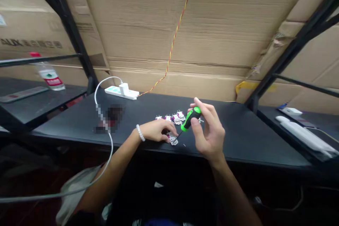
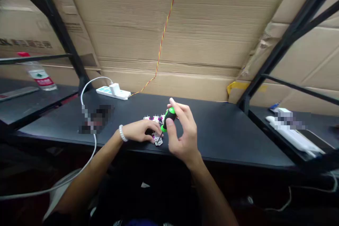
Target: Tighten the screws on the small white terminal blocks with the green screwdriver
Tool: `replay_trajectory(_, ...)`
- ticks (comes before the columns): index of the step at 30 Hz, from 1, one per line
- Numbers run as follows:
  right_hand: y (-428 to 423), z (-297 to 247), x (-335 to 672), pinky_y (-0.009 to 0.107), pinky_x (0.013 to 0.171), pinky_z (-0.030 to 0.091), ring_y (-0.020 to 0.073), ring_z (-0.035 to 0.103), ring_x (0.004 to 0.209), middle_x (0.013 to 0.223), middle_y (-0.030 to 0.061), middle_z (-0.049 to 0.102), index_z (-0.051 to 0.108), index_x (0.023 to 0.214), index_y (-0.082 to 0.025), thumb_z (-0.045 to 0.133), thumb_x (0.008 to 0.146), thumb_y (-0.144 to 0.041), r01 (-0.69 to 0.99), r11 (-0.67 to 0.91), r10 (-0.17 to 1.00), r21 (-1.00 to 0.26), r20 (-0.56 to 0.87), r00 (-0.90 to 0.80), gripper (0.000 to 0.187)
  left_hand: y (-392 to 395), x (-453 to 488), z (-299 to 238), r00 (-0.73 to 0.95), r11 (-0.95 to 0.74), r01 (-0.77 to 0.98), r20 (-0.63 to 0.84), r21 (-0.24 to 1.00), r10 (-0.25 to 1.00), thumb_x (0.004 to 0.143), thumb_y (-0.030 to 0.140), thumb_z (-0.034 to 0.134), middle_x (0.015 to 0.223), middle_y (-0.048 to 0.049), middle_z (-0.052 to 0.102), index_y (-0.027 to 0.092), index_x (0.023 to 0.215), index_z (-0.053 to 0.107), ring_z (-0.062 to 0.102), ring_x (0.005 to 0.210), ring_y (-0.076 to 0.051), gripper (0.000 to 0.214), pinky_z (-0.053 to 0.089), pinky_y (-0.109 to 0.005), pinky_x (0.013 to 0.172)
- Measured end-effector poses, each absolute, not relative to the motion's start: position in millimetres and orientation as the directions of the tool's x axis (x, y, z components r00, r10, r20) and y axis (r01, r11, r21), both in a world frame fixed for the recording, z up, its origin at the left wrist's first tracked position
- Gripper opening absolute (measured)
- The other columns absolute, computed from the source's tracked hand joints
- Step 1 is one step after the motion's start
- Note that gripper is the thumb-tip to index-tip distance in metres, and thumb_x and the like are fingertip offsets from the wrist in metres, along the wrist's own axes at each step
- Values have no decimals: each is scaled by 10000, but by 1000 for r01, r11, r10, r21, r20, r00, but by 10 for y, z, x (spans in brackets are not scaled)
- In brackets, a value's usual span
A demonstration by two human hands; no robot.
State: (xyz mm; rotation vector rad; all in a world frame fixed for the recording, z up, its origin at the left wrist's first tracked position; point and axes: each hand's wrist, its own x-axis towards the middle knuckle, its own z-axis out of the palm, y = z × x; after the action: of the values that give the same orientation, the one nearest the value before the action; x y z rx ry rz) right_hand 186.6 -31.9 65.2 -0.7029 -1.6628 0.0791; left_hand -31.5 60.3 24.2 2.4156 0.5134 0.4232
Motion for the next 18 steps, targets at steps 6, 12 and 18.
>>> replay_trajectory(6,-319,670,1850,367,830,597,221,623,1006,1131,67,584,657,1464,-312,772,911,-237,503,776,438,-381,899,5,570,589,-313,243,860,-729,259,193,633,473,802,98,871,1180,-70,798,200,1113,827,726,1130,-218,330,500,-299,1068)
replay_trajectory(12,-305,648,1843,374,860,611,224,688,1048,1202,77,701,633,1475,-314,703,957,-183,440,791,473,-425,881,1,538,589,-318,265,871,-729,268,165,630,462,807,104,871,1148,-62,801,207,1115,823,731,1094,-215,328,513,-299,1033)
replay_trajectory(18,-309,612,1830,456,985,609,262,716,1157,1319,114,706,629,1437,-265,612,978,-159,338,814,513,-473,858,-35,471,582,-314,281,873,-728,269,160,630,461,804,111,883,1125,-72,798,185,1088,824,733,1071,-216,299,517,-288,1015)
